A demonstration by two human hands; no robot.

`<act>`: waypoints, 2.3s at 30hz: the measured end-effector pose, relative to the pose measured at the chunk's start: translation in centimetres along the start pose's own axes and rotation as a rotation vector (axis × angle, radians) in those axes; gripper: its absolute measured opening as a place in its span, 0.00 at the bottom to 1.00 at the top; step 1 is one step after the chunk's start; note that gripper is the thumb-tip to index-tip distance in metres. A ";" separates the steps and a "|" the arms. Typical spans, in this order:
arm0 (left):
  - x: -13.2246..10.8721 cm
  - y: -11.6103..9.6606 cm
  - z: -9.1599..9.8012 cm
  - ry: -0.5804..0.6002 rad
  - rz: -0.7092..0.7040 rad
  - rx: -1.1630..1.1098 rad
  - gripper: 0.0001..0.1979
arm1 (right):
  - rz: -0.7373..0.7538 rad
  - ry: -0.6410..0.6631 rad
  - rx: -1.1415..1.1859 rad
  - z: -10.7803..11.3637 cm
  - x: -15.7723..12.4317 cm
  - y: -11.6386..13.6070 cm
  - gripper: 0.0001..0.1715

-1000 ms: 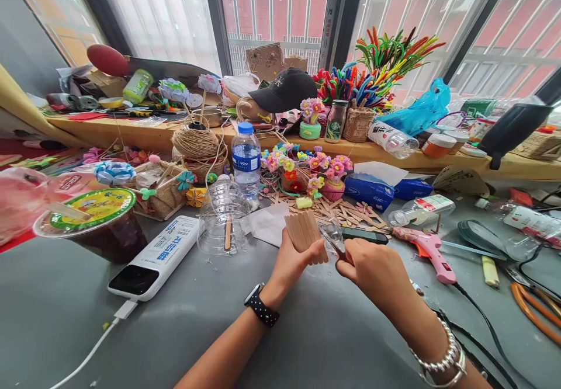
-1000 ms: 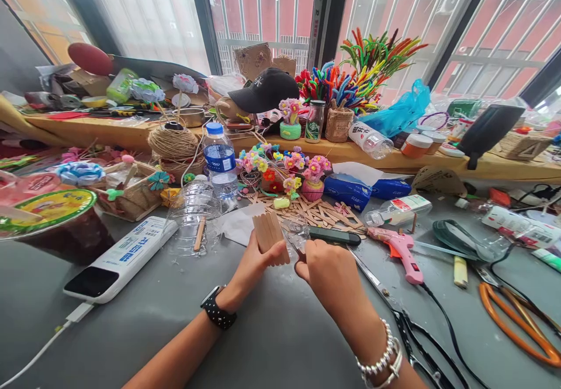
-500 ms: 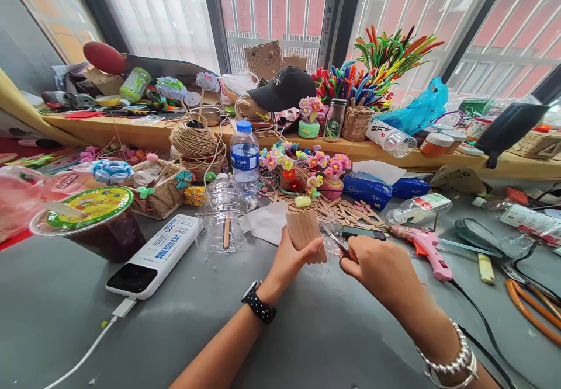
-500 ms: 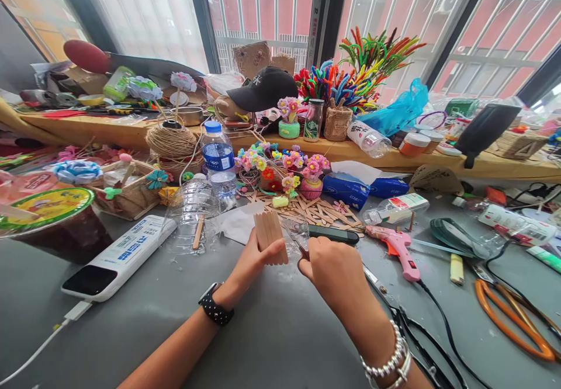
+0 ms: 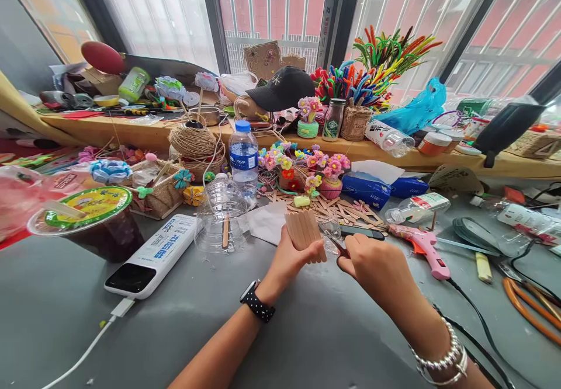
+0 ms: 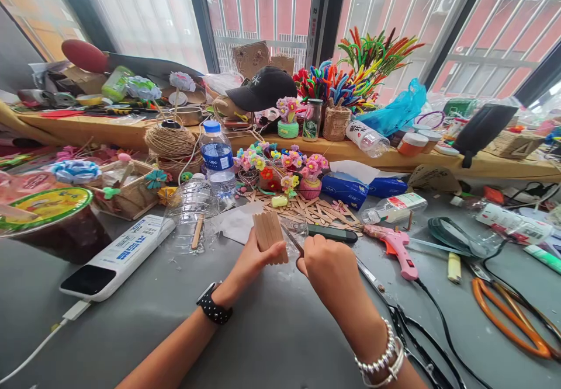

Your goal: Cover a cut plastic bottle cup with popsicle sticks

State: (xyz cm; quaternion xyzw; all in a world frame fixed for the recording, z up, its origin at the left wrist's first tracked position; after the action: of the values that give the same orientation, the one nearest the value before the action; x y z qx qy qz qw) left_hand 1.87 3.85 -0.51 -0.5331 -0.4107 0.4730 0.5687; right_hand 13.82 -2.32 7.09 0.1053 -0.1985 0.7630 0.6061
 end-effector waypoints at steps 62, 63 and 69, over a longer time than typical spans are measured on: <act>-0.4 -0.5 0.6 -0.086 -0.188 -0.021 0.40 | -0.031 0.089 0.281 -0.2 0.1 -1.5 0.08; -0.4 -0.5 0.6 -0.087 -0.190 -0.018 0.41 | -0.030 0.090 0.277 -0.2 0.1 -1.5 0.08; -0.3 -0.5 0.6 -0.081 -0.192 -0.033 0.36 | -0.015 0.149 0.262 -0.6 0.0 -1.5 0.08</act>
State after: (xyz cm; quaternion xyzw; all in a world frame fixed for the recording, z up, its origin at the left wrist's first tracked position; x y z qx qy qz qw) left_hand 1.31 3.68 0.07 -0.4808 -0.4902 0.4309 0.5855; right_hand 15.32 -1.79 6.81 0.1280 -0.0506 0.7834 0.6060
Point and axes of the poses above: each hand's wrist, its own x-axis towards the middle knuckle, its own z-axis out of the back of the hand, y = z × x, the point moved 5 cm from there along x, towards the middle knuckle, and after that the axes turned 6 degrees about x, right-handed, at the moved point
